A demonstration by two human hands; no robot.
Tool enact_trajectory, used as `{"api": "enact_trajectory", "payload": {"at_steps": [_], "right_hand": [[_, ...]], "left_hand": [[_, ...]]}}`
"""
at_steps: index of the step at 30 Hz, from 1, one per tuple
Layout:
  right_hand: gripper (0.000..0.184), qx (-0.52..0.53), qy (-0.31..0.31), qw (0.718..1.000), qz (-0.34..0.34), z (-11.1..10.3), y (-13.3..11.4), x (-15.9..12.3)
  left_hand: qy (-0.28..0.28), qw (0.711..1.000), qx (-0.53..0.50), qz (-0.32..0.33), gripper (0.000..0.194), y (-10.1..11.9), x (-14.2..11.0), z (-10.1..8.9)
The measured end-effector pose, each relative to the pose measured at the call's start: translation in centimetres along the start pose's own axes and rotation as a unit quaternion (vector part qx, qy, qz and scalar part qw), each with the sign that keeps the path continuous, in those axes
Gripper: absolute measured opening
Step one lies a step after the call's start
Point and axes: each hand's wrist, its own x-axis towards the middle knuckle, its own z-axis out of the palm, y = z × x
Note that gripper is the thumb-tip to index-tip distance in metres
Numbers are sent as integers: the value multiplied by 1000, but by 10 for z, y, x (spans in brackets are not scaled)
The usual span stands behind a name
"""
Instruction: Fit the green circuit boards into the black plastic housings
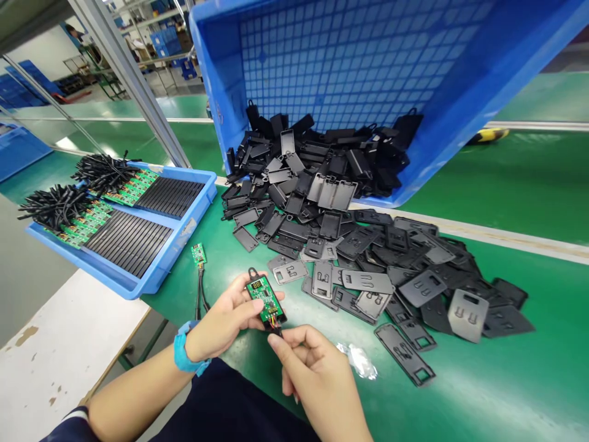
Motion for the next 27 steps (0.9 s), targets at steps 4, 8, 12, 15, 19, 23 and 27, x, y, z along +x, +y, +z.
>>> {"api": "enact_trajectory", "payload": {"at_steps": [4, 8, 12, 15, 19, 23, 27], "right_hand": [[33, -7, -4, 1000, 15, 3, 1, 1], [32, -9, -1, 1000, 21, 5, 0, 1], [31, 5, 4, 1000, 11, 7, -2, 3], [29, 10, 8, 1000, 11, 8, -1, 6], [31, 3, 10, 1000, 9, 10, 1, 9], [30, 18, 27, 999, -22, 13, 1, 9], [26, 18, 42, 998, -49, 13, 4, 10]], "left_hand": [[27, 999, 22, 16, 38, -3, 0, 3], [66, 997, 14, 26, 33, -8, 2, 5], [87, 995, 10, 46, 31, -11, 5, 5], [104, 993, 17, 58, 27, -14, 8, 4], [136, 983, 52, 110, 18, -20, 11, 4], [180, 961, 137, 158, 18, -25, 10, 5], [197, 955, 147, 168, 19, -24, 9, 8]]}}
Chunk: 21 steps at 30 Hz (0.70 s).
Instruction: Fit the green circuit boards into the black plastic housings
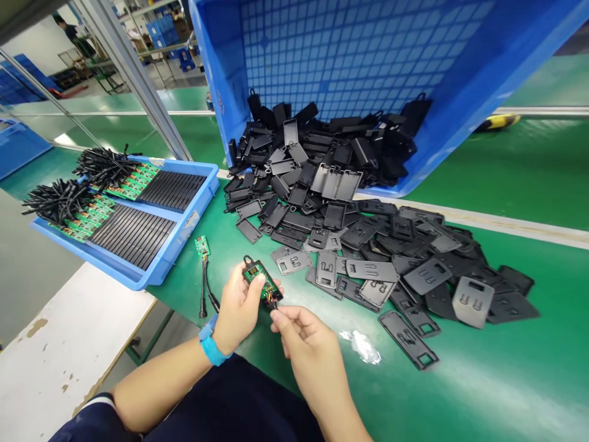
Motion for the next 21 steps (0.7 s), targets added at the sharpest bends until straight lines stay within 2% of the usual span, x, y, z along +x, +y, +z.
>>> {"api": "enact_trajectory", "payload": {"at_steps": [6, 9, 12, 14, 16, 17, 19, 20, 21], "right_hand": [[21, 1, 29, 999, -41, 5, 14, 7], [20, 25, 43, 998, -36, 11, 19, 9], [22, 39, 37, 998, -18, 18, 21, 10], [24, 31, 14, 999, -9, 18, 19, 12], [26, -10, -53, 998, -22, 13, 14, 18], [26, -48, -88, 994, -53, 8, 10, 23], [21, -173, -106, 963, -179, -5, 1, 39], [20, -259, -82, 927, -260, -13, -3, 49], [21, -354, -48, 871, -338, -20, -7, 60]], "left_hand": [[-31, 997, -73, -25, 20, 3, 3, 0], [-20, 997, -73, -34, 20, 0, 3, 1], [3, 999, -46, -11, 18, -3, -3, 1], [12, 1000, -22, 3, 19, -1, -9, -1], [19, 1000, -5, 11, 21, 4, -11, -7], [28, 999, -5, 13, 22, 7, -11, -12], [54, 998, -29, 6, 26, 15, -5, -22], [62, 997, -53, -9, 28, 18, 0, -28], [62, 994, -78, -34, 30, 20, 6, -33]]}}
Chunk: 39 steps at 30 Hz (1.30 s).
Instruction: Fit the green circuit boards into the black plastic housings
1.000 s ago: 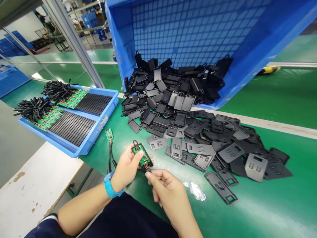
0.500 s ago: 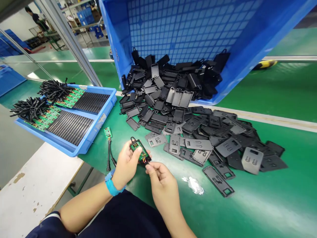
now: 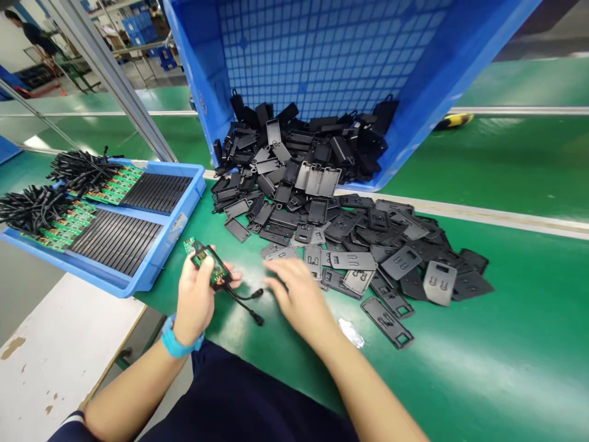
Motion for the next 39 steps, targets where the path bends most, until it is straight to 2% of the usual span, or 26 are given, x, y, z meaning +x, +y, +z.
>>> {"api": "enact_trajectory", "payload": {"at_steps": [1, 3, 5, 7, 9, 11, 13, 14, 16, 17, 19, 22, 27, 33, 37, 39], "right_hand": [[25, -115, 9, 991, -63, -5, 9, 8], [28, -276, -18, 948, -155, -10, 24, 24], [26, -325, -52, 922, -206, -11, 34, 34], [24, -321, -53, 919, -223, -11, 36, 38], [23, -325, -38, 916, -231, -11, 33, 36], [22, -260, 24, 946, -191, -12, 22, 30], [21, -78, 103, 989, -74, -12, 3, 23], [20, 41, 126, 991, 8, -12, -8, 19], [21, 237, 119, 952, 154, -9, -30, 15], [22, 296, 105, 927, 205, -7, -39, 13], [25, 354, 92, 893, 263, -2, -53, 12], [25, 382, 112, 871, 288, 3, -60, 11], [24, 409, 155, 857, 274, 4, -58, 4], [22, 404, 115, 868, 265, 4, -56, 2], [20, 415, 96, 879, 215, -4, -48, 2], [24, 448, 49, 871, 197, -8, -45, 2]], "left_hand": [[-7, 999, -22, -34, 32, 2, 6, -3], [-45, 991, -58, -110, 34, 4, 16, -8], [-89, 977, -97, -169, 33, 0, 22, -10], [-123, 964, -137, -192, 32, -5, 23, -10], [-140, 959, -160, -185, 32, -10, 21, -9], [-144, 963, -161, -161, 31, -14, 19, -7], [-145, 970, -143, -130, 31, -17, 16, -4], [-146, 975, -127, -112, 32, -19, 14, -2], [-142, 983, -81, -77, 35, -21, 11, 2], [-136, 987, -56, -61, 36, -21, 8, 4], [-131, 991, -4, -36, 40, -21, 3, 9], [-141, 989, 49, -9, 43, -17, -4, 13], [-145, 988, 58, 22, 43, -13, -9, 17], [-119, 985, 93, 81, 39, -15, -12, 16], [-128, 982, 119, 74, 40, -18, -14, 14], [-142, 978, 130, 74, 41, -21, -16, 13]]}}
